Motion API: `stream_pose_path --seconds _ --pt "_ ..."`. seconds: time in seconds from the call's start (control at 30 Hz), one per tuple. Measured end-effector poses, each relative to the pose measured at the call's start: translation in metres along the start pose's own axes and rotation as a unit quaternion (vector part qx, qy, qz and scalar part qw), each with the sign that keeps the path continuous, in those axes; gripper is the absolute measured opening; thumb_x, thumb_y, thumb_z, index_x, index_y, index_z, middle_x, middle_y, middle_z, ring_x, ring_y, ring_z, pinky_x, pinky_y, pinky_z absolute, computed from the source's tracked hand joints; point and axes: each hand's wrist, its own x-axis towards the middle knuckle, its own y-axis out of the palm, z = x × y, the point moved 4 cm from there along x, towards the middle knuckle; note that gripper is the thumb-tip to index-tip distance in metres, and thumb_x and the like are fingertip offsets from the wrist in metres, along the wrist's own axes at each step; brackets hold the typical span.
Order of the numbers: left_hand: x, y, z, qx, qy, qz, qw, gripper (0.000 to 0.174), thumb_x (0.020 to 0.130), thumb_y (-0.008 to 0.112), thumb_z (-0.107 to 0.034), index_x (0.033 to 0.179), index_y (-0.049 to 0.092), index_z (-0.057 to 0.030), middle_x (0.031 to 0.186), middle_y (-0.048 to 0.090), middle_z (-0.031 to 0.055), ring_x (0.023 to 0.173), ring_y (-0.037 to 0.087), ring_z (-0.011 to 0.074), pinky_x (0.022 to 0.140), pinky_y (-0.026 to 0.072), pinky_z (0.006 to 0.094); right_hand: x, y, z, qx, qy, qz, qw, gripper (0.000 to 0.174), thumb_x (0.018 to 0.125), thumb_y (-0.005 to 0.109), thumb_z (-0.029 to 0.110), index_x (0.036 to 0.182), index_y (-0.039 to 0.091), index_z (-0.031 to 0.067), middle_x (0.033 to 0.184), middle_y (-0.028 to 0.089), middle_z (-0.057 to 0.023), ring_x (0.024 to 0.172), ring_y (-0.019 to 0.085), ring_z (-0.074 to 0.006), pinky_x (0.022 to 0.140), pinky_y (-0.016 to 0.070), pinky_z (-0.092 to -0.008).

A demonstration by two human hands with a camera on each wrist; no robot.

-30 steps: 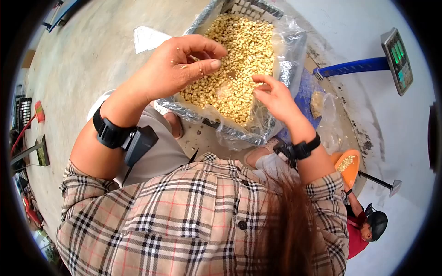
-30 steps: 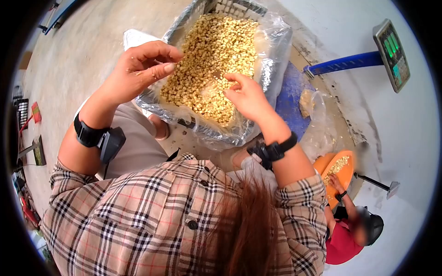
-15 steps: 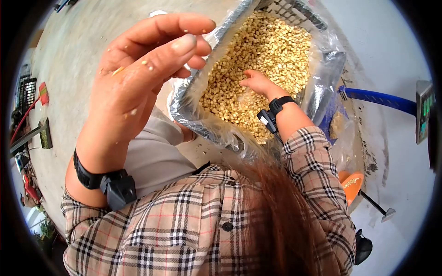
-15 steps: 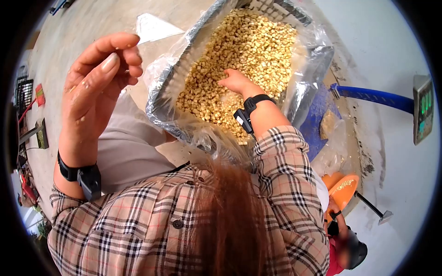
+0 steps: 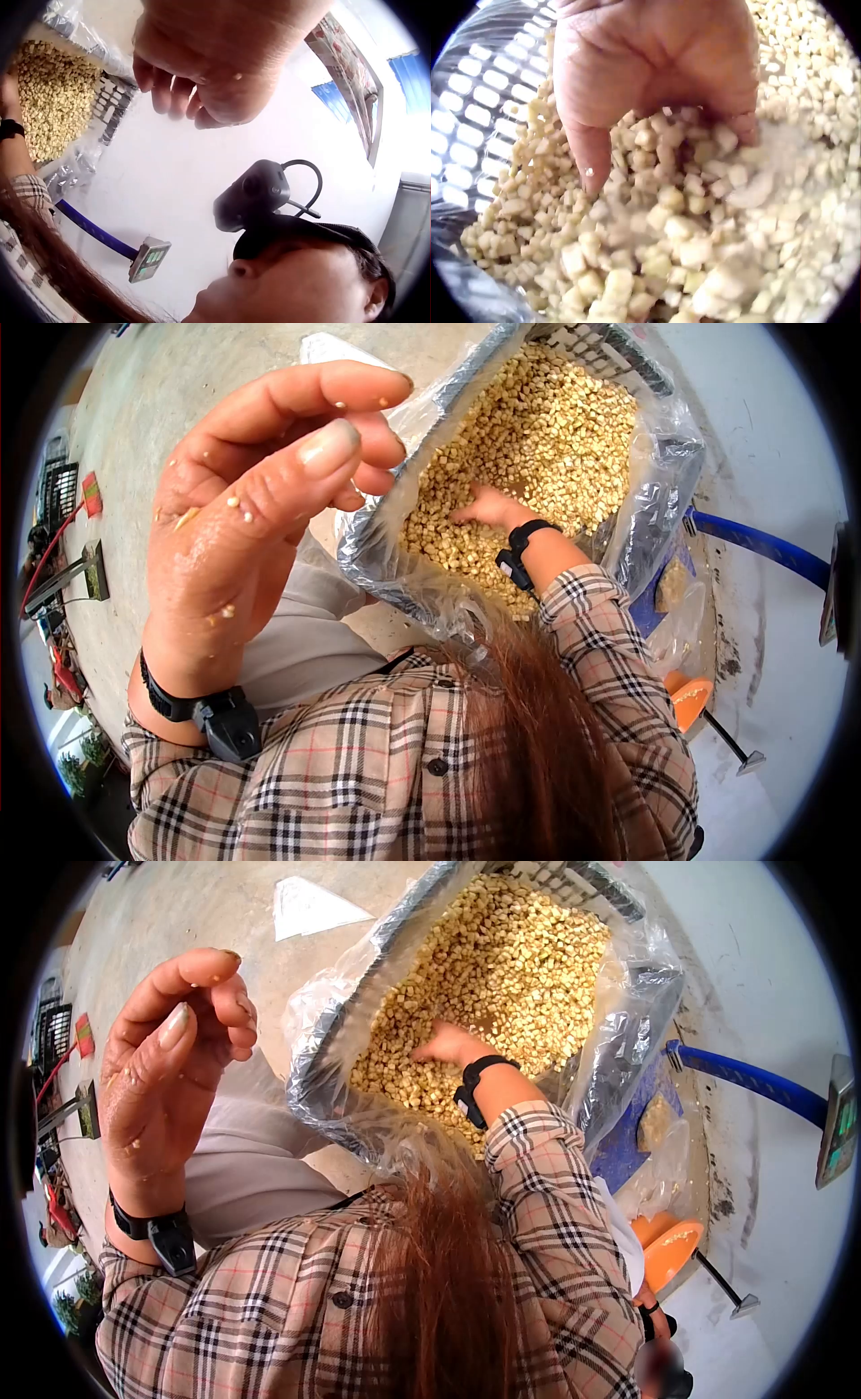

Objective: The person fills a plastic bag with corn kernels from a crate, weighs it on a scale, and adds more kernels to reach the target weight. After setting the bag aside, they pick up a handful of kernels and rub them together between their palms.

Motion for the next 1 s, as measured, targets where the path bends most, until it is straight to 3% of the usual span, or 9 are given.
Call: stream_pose_path --seconds 0.3,0.43,0.53,0.63,0.67,0.77,0.9,0.97,1.0 --pt "0.002 0.004 0.0 -0.014 -0.002 0.007 1.0 0.04 0.083 0.05 -0.022 0.114 0.047 0.0037 0.089 0.053 0.0071 0.08 0.05 0.0128 0.072 0.0394 0.0235 -0.025 0.033 0.023 0.069 0.008 0.205 0.976 0.099 0.058 0.074 0.038 0.131 0.024 -0.0056 0.135 0.026 -0.0226 0.125 0.028 -0.03 0.099 0.0285 -0.0363" --pt "0.004 0.004 -0.003 -0.023 -0.005 0.006 1.0 0.038 0.083 0.049 -0.021 0.113 0.048 0.0026 0.089 0.053 0.0061 0.08 0.05 0.0117 0.072 0.0395 0.0232 -0.031 0.045 0.027 0.117 0.02 0.219 0.969 0.101 0.056 0.076 0.033 0.13 0.021 -0.0088 0.137 0.02 -0.0243 0.127 0.023 -0.0314 0.101 0.0249 -0.0374" --pt "0.007 0.006 -0.005 -0.024 0.001 0.004 1.0 0.035 0.084 0.048 -0.019 0.112 0.05 0.002 0.089 0.054 0.005 0.08 0.051 0.0107 0.072 0.0396 0.0226 -0.032 0.048 0.025 0.098 0.028 0.206 0.973 0.096 0.056 0.077 0.029 0.128 0.026 -0.0097 0.133 0.028 -0.0241 0.123 0.029 -0.0318 0.097 0.0292 -0.0378" --pt "0.01 0.006 -0.004 -0.023 0.008 -0.003 1.0 0.031 0.085 0.047 -0.017 0.11 0.052 0.0014 0.088 0.055 0.0037 0.079 0.051 0.0093 0.071 0.0399 0.0215 -0.035 0.051 0.026 0.13 0.033 0.21 0.968 0.076 0.057 0.076 0.025 0.115 0.044 -0.0103 0.119 0.045 -0.0224 0.109 0.044 -0.0312 0.087 0.0371 -0.0381" --pt "0.011 0.006 -0.003 -0.024 0.009 -0.006 1.0 0.03 0.085 0.047 -0.016 0.109 0.052 0.0013 0.087 0.055 0.0032 0.079 0.051 0.0089 0.071 0.04 0.0211 -0.034 0.052 0.026 0.14 0.025 0.2 0.969 0.053 0.058 0.075 0.021 0.097 0.055 -0.0084 0.099 0.055 -0.0165 0.091 0.051 -0.0266 0.075 0.0403 -0.0368" --pt "0.014 0.008 0.0 -0.044 0.014 -0.001 0.999 0.028 0.085 0.049 -0.015 0.108 0.054 0.0002 0.087 0.056 0.0024 0.079 0.051 0.008 0.07 0.0401 0.02 -0.047 0.043 0.034 0.162 0.028 0.233 0.958 0.04 0.059 0.074 0.019 0.086 0.058 -0.0062 0.091 0.057 -0.0129 0.084 0.052 -0.0236 0.069 0.0403 -0.0355" --pt "0.021 0.007 0.002 -0.028 0.038 0.012 0.999 0.028 0.084 0.051 -0.017 0.108 0.055 -0.0016 0.088 0.057 0.0011 0.079 0.052 0.0069 0.07 0.0402 0.019 -0.048 0.041 0.028 0.211 0.003 0.25 0.945 0.049 0.059 0.073 0.018 0.099 0.053 -0.004 0.093 0.056 -0.0121 0.093 0.05 -0.0227 0.079 0.0369 -0.0327" --pt "0.023 0.004 0.006 -0.041 0.031 0.0 0.999 0.029 0.084 0.051 -0.017 0.108 0.054 -0.0015 0.088 0.058 0.0009 0.079 0.052 0.0067 0.069 0.04 0.0186 -0.055 0.032 0.027 0.192 0.023 0.216 0.957 0.066 0.062 0.072 0.02 0.119 0.045 0.0002 0.123 0.043 -0.0157 0.114 0.036 -0.0223 0.089 0.0309 -0.0327" --pt "0.026 0.008 0.007 -0.053 0.027 0.01 0.998 0.029 0.084 0.051 -0.017 0.108 0.054 -0.0015 0.088 0.058 0.0008 0.079 0.052 0.0067 0.069 0.0398 0.0184 -0.061 0.031 0.025 0.245 0.003 0.225 0.943 0.067 0.063 0.071 0.019 0.122 0.043 0.002 0.127 0.039 -0.0145 0.116 0.033 -0.0226 0.091 0.0296 -0.0326"
